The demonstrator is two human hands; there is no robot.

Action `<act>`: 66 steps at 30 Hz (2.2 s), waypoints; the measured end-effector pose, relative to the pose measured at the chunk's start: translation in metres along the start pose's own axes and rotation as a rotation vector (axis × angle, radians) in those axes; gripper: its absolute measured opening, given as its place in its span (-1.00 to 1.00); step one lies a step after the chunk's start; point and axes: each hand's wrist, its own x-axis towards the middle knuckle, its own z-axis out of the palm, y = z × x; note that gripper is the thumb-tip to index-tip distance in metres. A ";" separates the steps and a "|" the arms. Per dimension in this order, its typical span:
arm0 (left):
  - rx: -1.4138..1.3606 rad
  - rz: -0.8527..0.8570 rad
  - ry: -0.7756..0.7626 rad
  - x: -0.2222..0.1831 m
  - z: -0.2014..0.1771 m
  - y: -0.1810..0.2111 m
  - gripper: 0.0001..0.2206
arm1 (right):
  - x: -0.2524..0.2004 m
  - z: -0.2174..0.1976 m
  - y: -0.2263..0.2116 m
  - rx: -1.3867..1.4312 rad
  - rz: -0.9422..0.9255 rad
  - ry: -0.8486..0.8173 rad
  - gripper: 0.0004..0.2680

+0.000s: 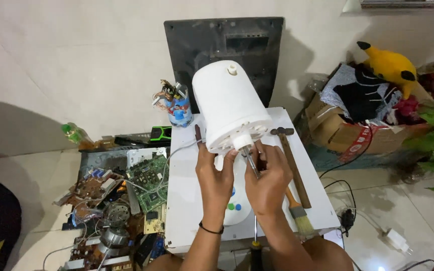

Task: Removing the white plastic motor cover from a standing fan base using a screwdriver for prying.

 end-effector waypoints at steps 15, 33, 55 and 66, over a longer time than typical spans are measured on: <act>-0.406 -0.360 -0.016 -0.011 0.013 0.029 -0.47 | 0.015 -0.013 0.001 0.203 0.109 -0.097 -0.94; -1.096 -0.664 0.452 -0.010 0.045 0.048 -0.62 | 0.024 -0.073 0.013 0.680 0.771 -0.513 -0.74; -0.294 -0.057 -0.043 0.015 -0.029 -0.006 -0.66 | -0.011 -0.041 -0.007 0.187 0.241 -0.721 -0.69; -0.281 0.048 -0.095 0.016 -0.027 0.021 -0.75 | -0.013 -0.046 -0.015 0.037 0.035 -0.620 -0.64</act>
